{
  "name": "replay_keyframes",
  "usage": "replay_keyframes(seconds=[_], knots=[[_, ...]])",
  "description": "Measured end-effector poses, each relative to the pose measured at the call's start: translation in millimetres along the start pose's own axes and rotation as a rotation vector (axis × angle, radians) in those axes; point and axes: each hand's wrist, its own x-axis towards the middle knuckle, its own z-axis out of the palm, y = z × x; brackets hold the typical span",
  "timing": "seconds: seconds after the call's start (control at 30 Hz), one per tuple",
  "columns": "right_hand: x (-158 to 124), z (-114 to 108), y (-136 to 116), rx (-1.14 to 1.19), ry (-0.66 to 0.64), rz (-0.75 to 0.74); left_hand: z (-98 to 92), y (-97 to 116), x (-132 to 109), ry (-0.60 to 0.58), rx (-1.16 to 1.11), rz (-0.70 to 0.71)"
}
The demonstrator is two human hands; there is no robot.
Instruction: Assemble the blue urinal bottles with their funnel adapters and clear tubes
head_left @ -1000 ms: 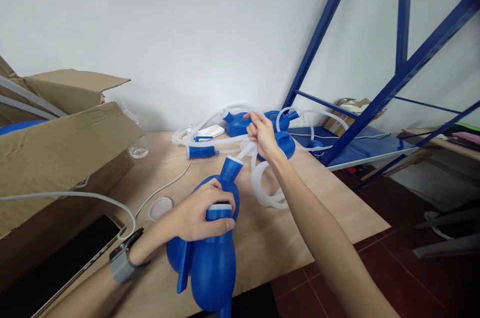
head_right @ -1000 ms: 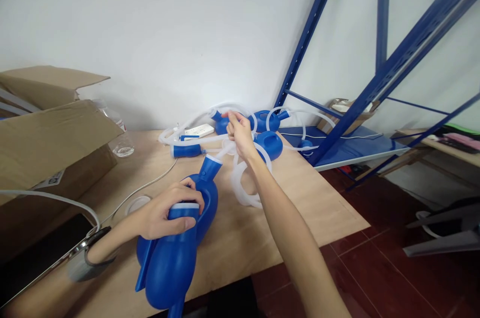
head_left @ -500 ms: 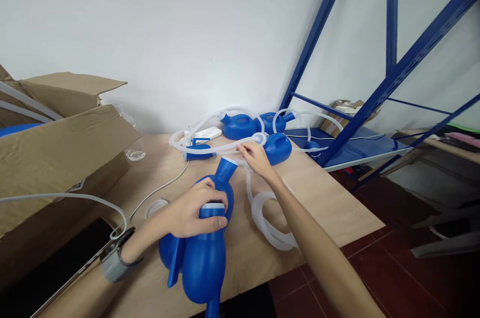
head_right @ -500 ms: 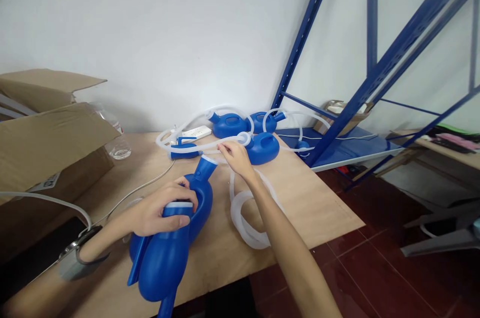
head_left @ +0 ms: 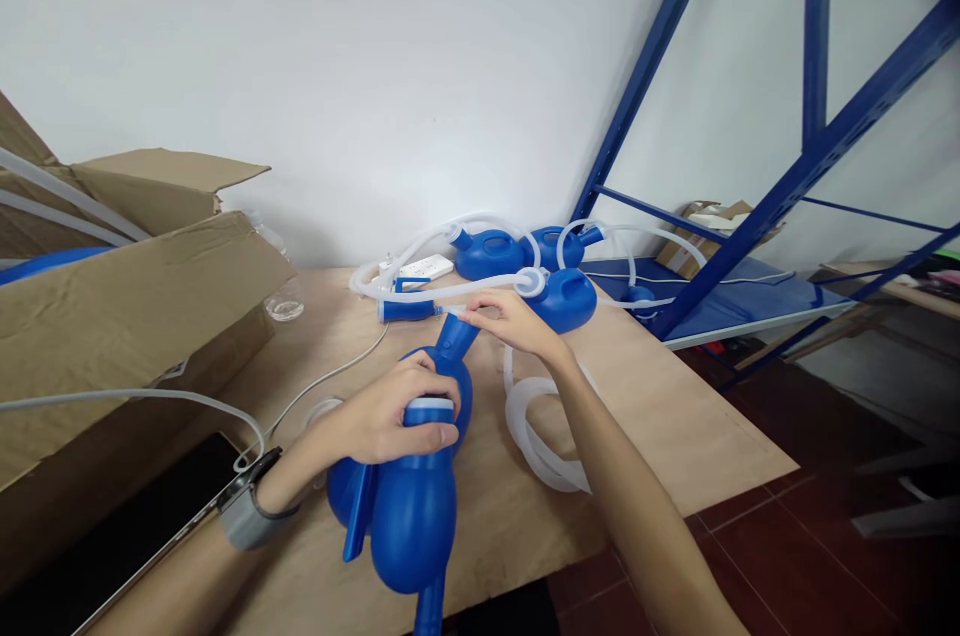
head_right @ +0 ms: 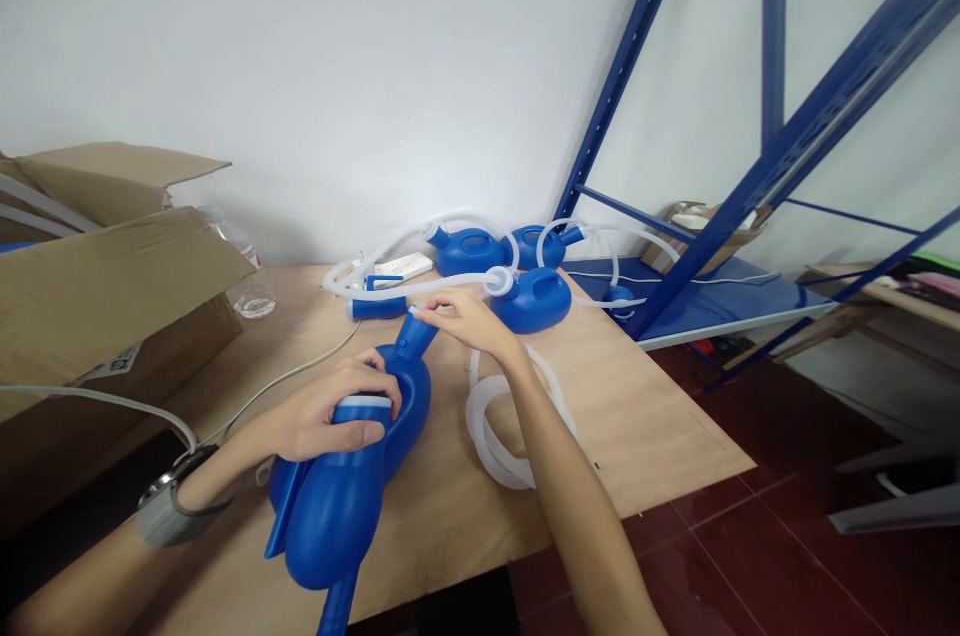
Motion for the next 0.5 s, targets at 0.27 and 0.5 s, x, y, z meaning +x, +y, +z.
replay_keyframes(seconds=[0.27,0.5], knots=[[7,24,-3,0.046,0.011,0.073,1.4,-1,0,-0.003,-0.022,0.022],[15,33,22,0.295,-0.009,0.163,1.2,1,2,-0.010,-0.051,0.047]])
